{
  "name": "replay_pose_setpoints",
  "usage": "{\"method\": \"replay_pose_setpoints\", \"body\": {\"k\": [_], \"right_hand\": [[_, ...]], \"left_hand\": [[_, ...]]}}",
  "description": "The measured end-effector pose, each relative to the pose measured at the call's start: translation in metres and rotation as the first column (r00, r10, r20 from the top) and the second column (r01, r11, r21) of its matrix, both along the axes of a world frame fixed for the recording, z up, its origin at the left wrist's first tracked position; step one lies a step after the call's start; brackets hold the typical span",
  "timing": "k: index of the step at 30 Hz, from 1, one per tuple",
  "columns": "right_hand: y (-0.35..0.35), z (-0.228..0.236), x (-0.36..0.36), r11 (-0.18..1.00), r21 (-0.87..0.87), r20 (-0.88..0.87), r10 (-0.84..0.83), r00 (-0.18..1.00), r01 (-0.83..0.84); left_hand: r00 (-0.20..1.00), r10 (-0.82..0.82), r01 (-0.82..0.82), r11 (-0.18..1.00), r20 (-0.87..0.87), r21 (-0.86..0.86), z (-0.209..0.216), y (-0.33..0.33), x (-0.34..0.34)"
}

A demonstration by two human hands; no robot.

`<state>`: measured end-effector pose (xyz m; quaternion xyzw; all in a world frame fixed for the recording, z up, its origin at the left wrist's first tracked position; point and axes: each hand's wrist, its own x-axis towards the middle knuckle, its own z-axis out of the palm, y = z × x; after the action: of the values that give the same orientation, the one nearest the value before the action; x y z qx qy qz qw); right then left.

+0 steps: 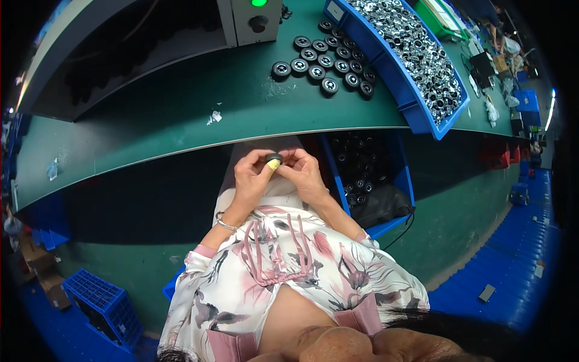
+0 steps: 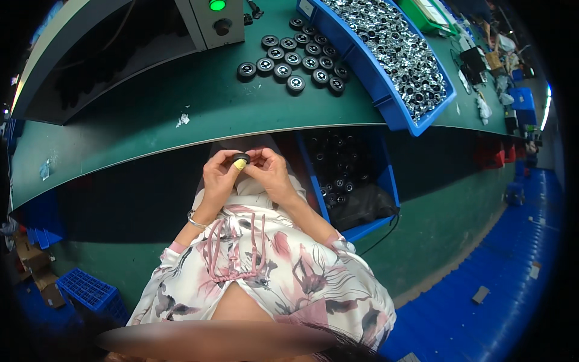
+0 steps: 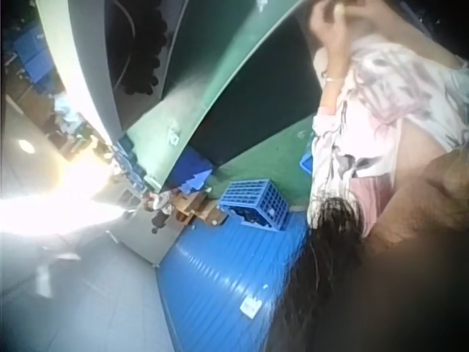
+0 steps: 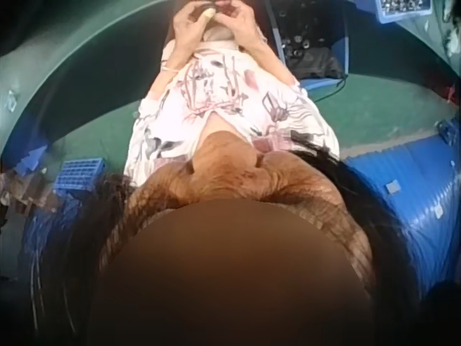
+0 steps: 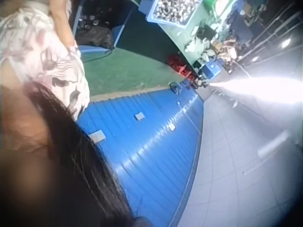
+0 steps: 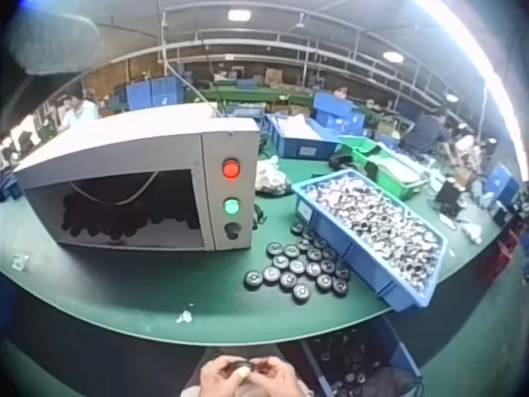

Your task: Assembling small plastic wheel components by hand at a factory workbench.

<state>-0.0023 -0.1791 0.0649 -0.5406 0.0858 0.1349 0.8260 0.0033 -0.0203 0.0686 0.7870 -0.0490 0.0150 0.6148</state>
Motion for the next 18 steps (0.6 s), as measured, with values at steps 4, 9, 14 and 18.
{"method": "replay_pose_setpoints", "body": {"k": [4, 9, 14, 18], "right_hand": [[-0.007, 0.0, -0.004, 0.999, -0.048, 0.1, 0.022, 0.995, -0.018], [0.0, 0.004, -0.008, 0.97, -0.242, 0.139, 0.0, 0.99, 0.034], [0.002, -0.014, -0.009, 0.899, -0.431, 0.227, 0.02, 0.974, 0.082], [0.003, -0.016, -0.007, 0.872, -0.488, 0.148, 0.054, 0.987, 0.025]], "left_hand": [[0.933, -0.183, -0.015, 0.841, -0.311, -0.54, 0.006, -0.003, 0.003], [0.907, -0.232, -0.037, 0.788, -0.351, -0.615, -0.002, -0.002, 0.001], [0.978, 0.066, -0.078, 0.995, -0.197, -0.055, -0.011, -0.003, 0.0], [0.983, 0.03, -0.037, 0.999, -0.184, -0.035, -0.007, -0.004, 0.003]]}}
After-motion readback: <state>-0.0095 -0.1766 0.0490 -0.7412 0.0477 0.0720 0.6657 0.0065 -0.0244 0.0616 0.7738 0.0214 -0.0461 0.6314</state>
